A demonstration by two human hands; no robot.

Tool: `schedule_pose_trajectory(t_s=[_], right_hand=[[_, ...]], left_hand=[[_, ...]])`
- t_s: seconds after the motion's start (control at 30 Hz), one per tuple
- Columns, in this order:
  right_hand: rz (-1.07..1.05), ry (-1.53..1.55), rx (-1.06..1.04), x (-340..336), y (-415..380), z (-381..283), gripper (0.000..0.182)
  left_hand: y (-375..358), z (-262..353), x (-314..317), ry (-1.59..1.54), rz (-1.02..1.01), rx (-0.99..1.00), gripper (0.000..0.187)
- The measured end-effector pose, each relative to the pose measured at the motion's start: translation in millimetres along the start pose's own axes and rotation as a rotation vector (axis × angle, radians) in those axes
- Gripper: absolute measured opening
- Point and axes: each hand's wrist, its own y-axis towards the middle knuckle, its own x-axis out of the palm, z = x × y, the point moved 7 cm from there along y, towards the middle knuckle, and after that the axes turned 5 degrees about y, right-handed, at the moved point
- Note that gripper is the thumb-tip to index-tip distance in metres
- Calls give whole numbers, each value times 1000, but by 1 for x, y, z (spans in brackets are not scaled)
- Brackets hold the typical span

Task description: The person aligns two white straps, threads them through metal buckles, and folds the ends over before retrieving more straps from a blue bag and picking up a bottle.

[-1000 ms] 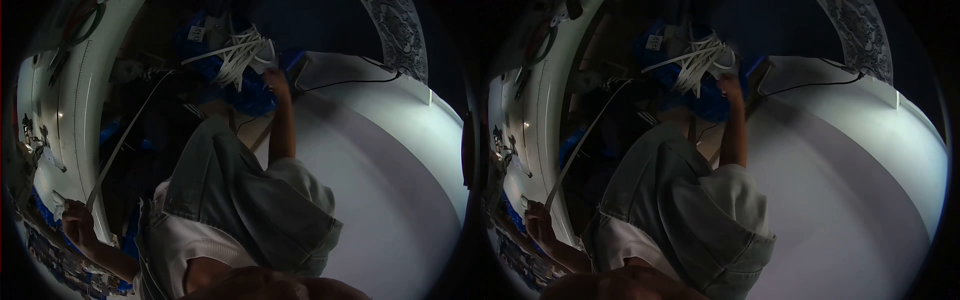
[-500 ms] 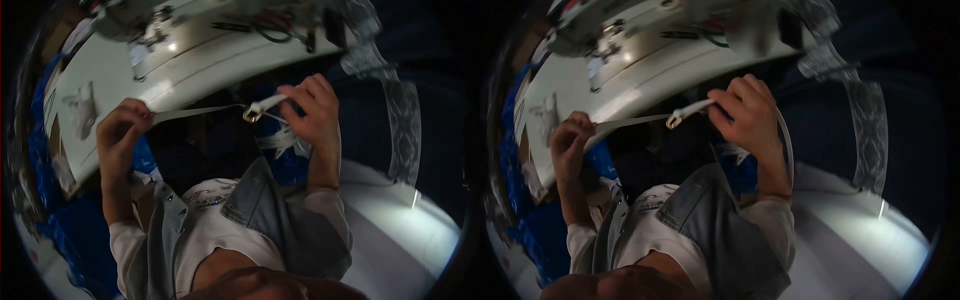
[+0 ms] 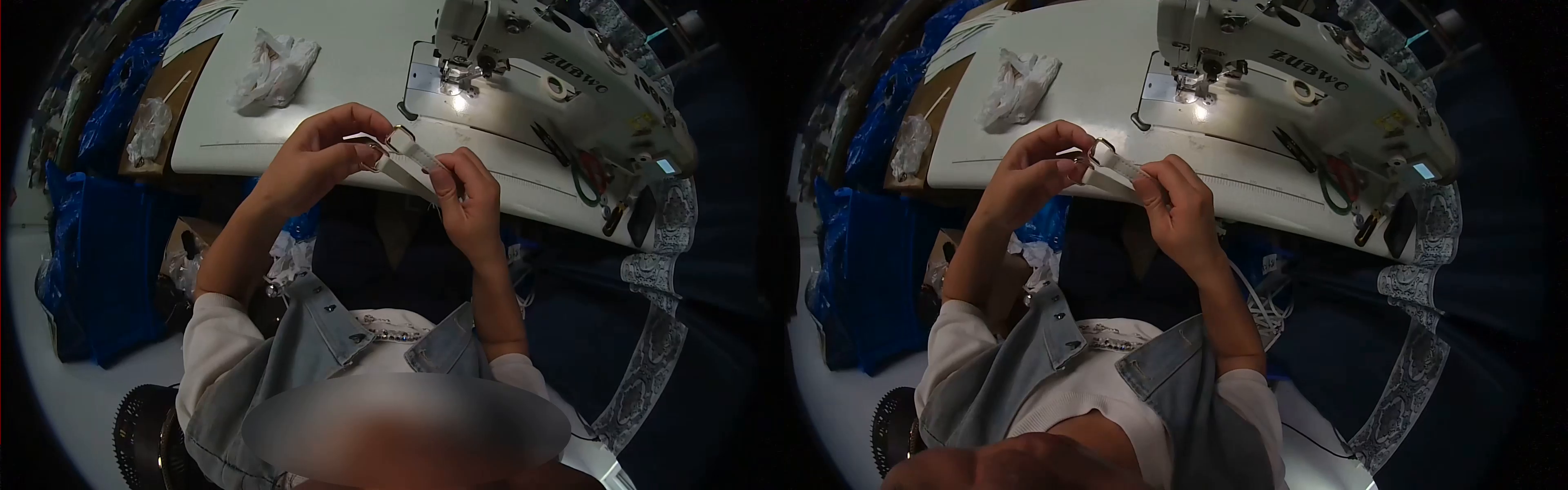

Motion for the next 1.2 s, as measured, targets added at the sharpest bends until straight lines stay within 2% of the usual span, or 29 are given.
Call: schedule_pose_trajectory(t_s=[0.13,0.2,0.33,0.4,0.43,0.5,0.7,0.87,1.03,1.2], right_hand=[[-95,-6,2,13,4,6,15],[-151,30,57,17,8,12,18],[-184,91,38,28,12,23,20],[-490,344,162,50,1,38,25],[-490,351,163,47,1,39,25],[-747,389,292,52,-10,42,25],[-871,642,446,21,-40,29,24],[-939,667,413,-2,-56,33,24],[-934,730,439,-10,-61,33,24],[-937,706,431,-36,-70,43,20]], left_hand=[[0,-2,-4,8,38,-50,23],[1,-6,-7,70,18,-85,24],[2,-3,-10,53,-25,-97,24],[2,3,-11,63,-54,-100,23],[2,4,-15,66,-51,-106,23],[2,15,-31,186,7,0,23],[-11,40,-57,280,87,103,25],[-20,47,-50,317,55,137,26],[-23,46,-39,200,-12,110,26],[-28,56,-67,194,82,164,28]])
